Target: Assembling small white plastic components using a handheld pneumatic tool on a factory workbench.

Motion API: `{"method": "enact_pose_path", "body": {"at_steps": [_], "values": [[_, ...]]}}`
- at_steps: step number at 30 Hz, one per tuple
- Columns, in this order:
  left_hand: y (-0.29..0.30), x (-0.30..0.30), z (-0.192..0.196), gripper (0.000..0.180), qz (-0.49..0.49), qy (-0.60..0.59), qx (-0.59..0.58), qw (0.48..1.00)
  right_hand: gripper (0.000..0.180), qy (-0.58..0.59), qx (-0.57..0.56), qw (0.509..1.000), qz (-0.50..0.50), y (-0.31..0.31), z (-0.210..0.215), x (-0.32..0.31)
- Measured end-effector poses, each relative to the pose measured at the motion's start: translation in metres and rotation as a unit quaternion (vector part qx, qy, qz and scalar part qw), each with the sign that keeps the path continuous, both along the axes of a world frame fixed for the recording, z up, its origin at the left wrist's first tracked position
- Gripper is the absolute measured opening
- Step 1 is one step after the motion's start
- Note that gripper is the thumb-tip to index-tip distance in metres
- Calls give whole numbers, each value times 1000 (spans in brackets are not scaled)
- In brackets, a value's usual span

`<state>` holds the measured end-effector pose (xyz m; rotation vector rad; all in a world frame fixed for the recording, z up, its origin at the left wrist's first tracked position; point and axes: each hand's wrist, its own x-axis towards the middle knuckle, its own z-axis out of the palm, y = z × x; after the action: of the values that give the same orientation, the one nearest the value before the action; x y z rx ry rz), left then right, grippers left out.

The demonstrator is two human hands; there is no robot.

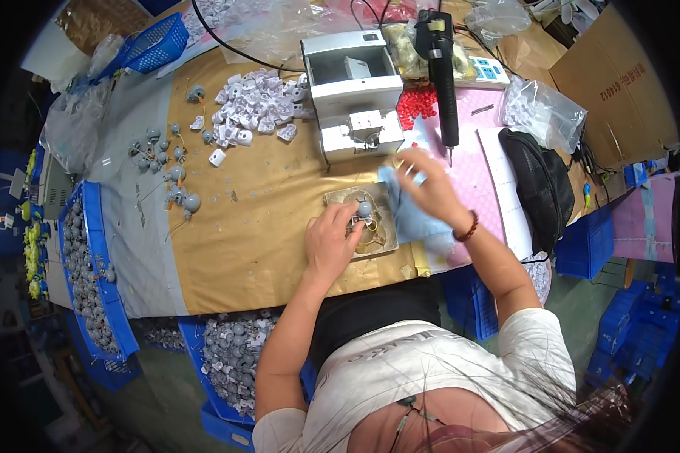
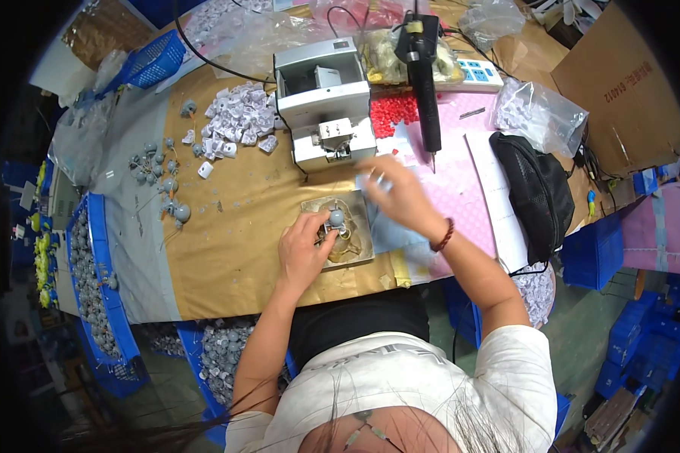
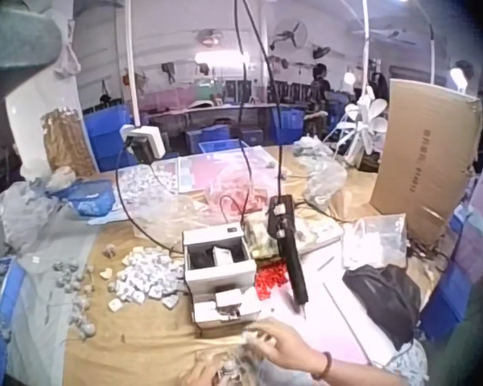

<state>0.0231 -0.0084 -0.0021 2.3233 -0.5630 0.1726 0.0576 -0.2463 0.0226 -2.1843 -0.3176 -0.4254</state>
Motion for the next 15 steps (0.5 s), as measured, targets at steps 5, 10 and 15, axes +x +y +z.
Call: {"method": "enact_pose_path", "body": {"at_steps": [5, 10, 15], "values": [[-1, 0, 2, 31, -1, -17, 8, 1000, 22, 184, 90, 973, 103, 37, -29, -11], [0, 1, -2, 31, -1, -20, 15, 1000, 14, 207, 242, 946, 54, 68, -38, -3], [-2, 1, 1, 33, -7, -20, 20, 1000, 17, 192, 286, 939, -12, 80, -38, 4]]}}
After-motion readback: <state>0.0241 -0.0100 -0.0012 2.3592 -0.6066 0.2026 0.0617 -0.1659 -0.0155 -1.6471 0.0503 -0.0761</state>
